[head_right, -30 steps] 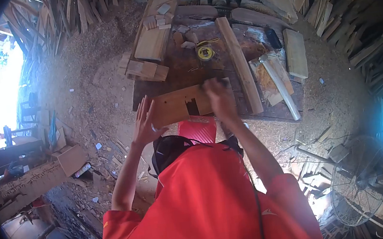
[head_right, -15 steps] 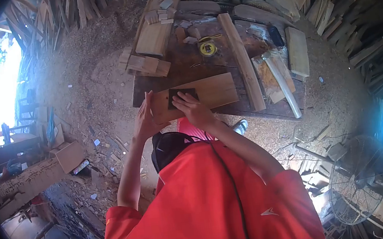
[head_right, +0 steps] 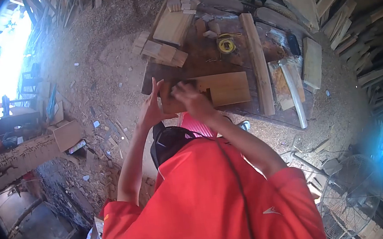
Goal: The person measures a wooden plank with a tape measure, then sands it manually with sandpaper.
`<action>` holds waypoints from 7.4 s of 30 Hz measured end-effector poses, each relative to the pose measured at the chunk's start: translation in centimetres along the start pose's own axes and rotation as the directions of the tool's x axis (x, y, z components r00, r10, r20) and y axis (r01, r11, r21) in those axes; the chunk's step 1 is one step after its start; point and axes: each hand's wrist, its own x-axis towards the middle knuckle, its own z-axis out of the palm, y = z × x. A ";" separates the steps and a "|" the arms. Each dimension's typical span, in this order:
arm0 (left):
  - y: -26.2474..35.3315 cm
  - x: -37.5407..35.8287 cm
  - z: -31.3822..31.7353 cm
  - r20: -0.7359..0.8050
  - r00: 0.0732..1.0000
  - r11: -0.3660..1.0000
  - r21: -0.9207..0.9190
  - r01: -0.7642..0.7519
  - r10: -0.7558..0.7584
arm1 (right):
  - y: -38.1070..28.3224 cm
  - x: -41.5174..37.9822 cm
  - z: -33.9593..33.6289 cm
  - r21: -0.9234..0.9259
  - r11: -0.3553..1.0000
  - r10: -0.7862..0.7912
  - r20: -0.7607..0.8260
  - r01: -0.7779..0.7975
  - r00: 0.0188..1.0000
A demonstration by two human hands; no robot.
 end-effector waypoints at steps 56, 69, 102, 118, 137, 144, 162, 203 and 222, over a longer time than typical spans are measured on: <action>0.4 0.2 1.0 -0.050 0.999 1.000 -0.003 -0.004 0.003 | 2.1 -2.7 -3.1 -0.005 0.918 0.391 -0.142 -0.396 0.909; 1.1 0.2 1.0 -0.058 0.998 0.999 -0.041 0.015 -0.018 | 0.7 -2.1 1.2 -0.087 0.994 -0.075 -0.020 0.073 0.997; 0.1 -0.1 0.9 -0.068 0.998 0.999 0.030 -0.011 0.013 | -0.9 -1.1 1.1 -0.019 0.996 -0.082 0.066 0.083 0.994; 0.8 0.0 0.8 -0.069 0.998 0.999 0.039 0.008 -0.006 | 5.6 -4.0 -4.9 -0.102 0.932 0.297 -0.334 -0.348 0.895; 0.6 0.5 0.8 -0.052 0.999 0.996 0.085 0.002 0.003 | 6.0 -5.1 -6.8 0.013 0.960 0.272 -0.265 -0.279 0.925; 0.7 0.1 1.1 -0.072 0.997 0.999 0.047 0.002 0.002 | 3.4 -4.1 -4.2 -0.072 0.982 0.160 -0.150 -0.173 0.976; 12.6 4.6 1.8 -0.065 0.936 0.937 -0.037 -0.348 0.345 | -1.3 -7.2 -15.6 0.378 0.870 0.413 -0.208 -0.317 0.887; 6.8 10.0 10.6 -0.155 0.951 0.929 0.304 -0.212 0.268 | 16.6 -26.0 -15.9 -0.225 0.243 0.385 -0.870 -0.943 0.307; 6.7 10.0 10.7 -0.184 0.947 0.937 0.282 -0.208 0.265 | 17.0 -25.1 -14.6 -0.283 0.161 0.189 -0.931 -0.945 0.311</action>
